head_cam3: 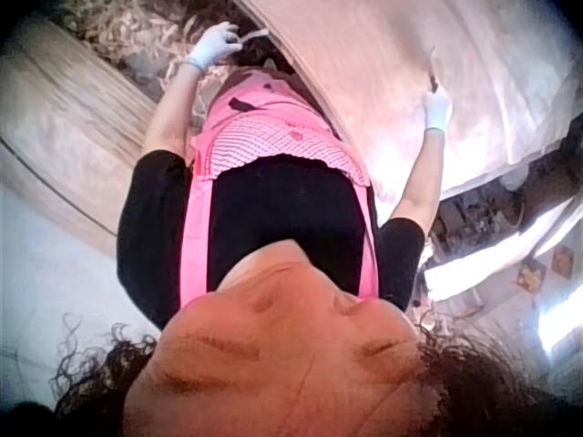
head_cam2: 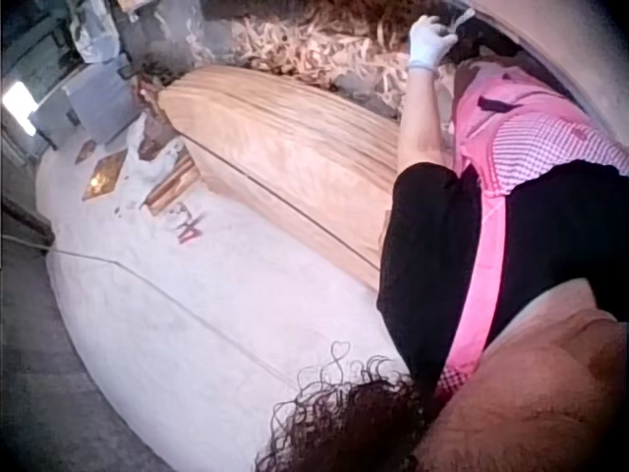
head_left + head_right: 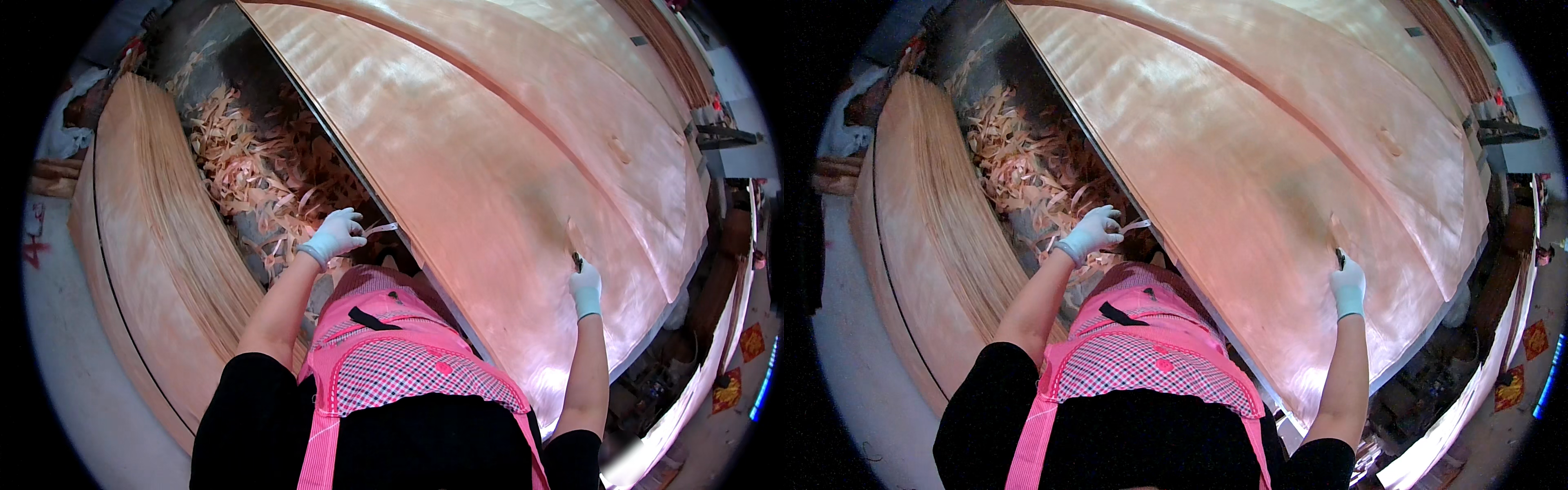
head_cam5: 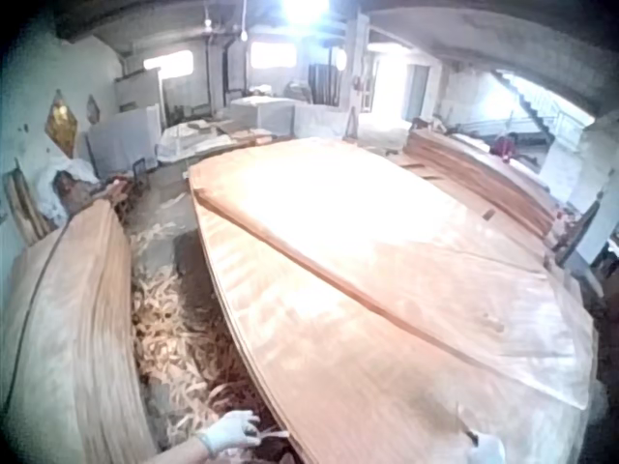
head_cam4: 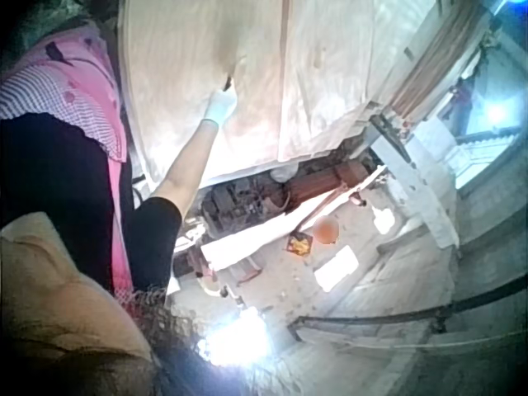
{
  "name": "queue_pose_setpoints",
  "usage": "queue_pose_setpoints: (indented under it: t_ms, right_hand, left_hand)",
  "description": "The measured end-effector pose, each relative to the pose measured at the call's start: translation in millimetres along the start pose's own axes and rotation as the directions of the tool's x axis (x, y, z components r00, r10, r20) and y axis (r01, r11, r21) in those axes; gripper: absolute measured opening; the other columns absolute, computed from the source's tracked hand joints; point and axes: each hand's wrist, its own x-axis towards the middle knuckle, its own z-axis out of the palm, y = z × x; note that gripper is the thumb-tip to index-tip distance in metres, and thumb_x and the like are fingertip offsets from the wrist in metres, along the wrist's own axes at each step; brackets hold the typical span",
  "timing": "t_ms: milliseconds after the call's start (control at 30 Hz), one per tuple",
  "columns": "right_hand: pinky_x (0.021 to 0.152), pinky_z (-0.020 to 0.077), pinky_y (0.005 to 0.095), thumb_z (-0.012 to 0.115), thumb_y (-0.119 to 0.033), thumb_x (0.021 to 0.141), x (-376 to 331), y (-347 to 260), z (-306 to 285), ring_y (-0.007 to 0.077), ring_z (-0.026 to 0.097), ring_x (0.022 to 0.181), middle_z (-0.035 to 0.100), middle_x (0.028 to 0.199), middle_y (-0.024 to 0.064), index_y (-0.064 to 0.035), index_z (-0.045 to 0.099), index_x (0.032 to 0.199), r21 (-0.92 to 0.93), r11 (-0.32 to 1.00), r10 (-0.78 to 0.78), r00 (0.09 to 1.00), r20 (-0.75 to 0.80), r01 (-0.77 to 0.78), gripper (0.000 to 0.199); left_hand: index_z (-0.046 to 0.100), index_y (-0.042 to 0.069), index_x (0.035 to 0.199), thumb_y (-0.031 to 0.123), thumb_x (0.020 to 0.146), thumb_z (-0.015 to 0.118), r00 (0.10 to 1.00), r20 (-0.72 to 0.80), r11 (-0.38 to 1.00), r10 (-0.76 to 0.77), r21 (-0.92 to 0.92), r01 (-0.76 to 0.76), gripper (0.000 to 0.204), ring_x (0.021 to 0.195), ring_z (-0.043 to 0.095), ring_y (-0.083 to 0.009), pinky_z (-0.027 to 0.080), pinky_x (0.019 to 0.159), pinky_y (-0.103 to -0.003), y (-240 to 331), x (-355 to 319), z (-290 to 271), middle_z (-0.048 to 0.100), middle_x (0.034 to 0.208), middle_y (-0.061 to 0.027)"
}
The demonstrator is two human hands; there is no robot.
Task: The person repairs imperfections in large wood veneer sheets. They use a utility knife to cut out knots and damaged spots, apply adhesive strips to bridge gaps or patch holes, and use a metal scraper to flatten and smooth the sheets.
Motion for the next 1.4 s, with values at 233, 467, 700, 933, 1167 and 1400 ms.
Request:
queue_pose_setpoints:
  t_ms: [233, 467, 700, 933, 1167, 1400]
  right_hand:
    - [0.089, 0.0515, 0.0432, 0.049, -0.011, 0.085, -4.8, -6.6, -1.2, 0.0386, 0.065, 0.106, 0.066, 0.113, 0.0232, -0.0132, 0.066, 0.126, -0.04, 0.998, -0.041, 0.999, -0.016, 0.04, 0.044]
    - [0.089, 0.0515, 0.0464, 0.052, -0.013, 0.085, -6.2, -1.9, -9.8, 0.0386, 0.065, 0.104, 0.068, 0.111, 0.0205, -0.015, 0.067, 0.124, -0.019, 0.997, -0.079, 0.995, -0.059, 0.078, 0.041]
    - [0.088, 0.0526, 0.0454, 0.052, -0.005, 0.085, -8.7, -0.6, -10.7, 0.0358, 0.065, 0.105, 0.064, 0.122, 0.0163, -0.0199, 0.053, 0.141, 0.03, 0.997, -0.074, 0.994, -0.08, 0.077, 0.058]
    - [0.087, 0.0525, 0.0438, 0.058, -0.008, 0.085, -4.8, -24.5, -17.9, 0.0285, 0.063, 0.103, 0.056, 0.122, 0.0112, -0.0204, 0.05, 0.144, -0.307, 0.949, -0.047, 0.996, 0.078, 0.068, 0.06]
    - [0.103, 0.0458, 0.0399, 0.056, -0.008, 0.086, 2.2, 5.0, 13.0, 0.028, 0.053, 0.127, 0.051, 0.144, 0.0125, -0.008, 0.054, 0.138, -0.234, 0.939, -0.288, 0.949, -0.129, 0.253, 0.053]
    - [0.106, 0.0435, 0.0406, 0.055, -0.009, 0.088, 2.9, 9.1, 13.5, 0.0265, 0.052, 0.129, 0.052, 0.144, 0.012, -0.0048, 0.056, 0.134, -0.14, 0.953, -0.289, 0.945, -0.156, 0.268, 0.046]
  left_hand:
    - [0.073, 0.003, 0.097, 0.022, 0.081, 0.074, 0.984, 0.164, 0.873, -0.072, -0.467, 0.142, 0.025, 0.101, 0.063, -0.0199, 0.05, 0.086, -0.031, 6.2, -34.2, -22.3, 0.068, 0.111, -0.0104]
    - [0.069, -0.004, 0.111, 0.014, 0.091, 0.07, 0.937, 0.35, 0.705, 0.004, -0.665, 0.245, 0.027, 0.082, 0.06, -0.0077, 0.05, 0.073, -0.024, 129.2, -47.5, -119.0, 0.067, 0.094, 0.001]
    - [0.062, -0.001, 0.095, 0.02, 0.097, 0.061, 0.968, 0.205, 0.526, 0.141, -0.844, 0.103, 0.022, 0.059, 0.058, -0.0074, 0.047, 0.057, -0.021, 243.1, 7.9, -115.2, 0.072, 0.083, -0.0121]
    - [0.064, -0.003, 0.09, 0.02, 0.097, 0.063, 0.928, 0.346, 0.691, 0.138, -0.705, 0.159, 0.024, 0.055, 0.058, -0.0105, 0.046, 0.054, -0.024, 357.7, 81.0, -68.9, 0.061, 0.067, -0.004]
    - [0.067, -0.007, 0.115, 0.022, 0.095, 0.067, 0.889, 0.422, 0.684, 0.175, -0.702, 0.199, 0.035, 0.05, 0.054, -0.01, 0.047, 0.051, -0.026, 396.3, 149.3, 3.1, 0.057, 0.069, -0.0001]
    - [0.068, -0.004, 0.115, 0.02, 0.095, 0.068, 0.86, 0.476, 0.734, 0.186, -0.649, 0.2, 0.032, 0.048, 0.054, -0.0097, 0.045, 0.047, -0.027, 415.8, 218.7, 66.9, 0.059, 0.066, -0.0006]
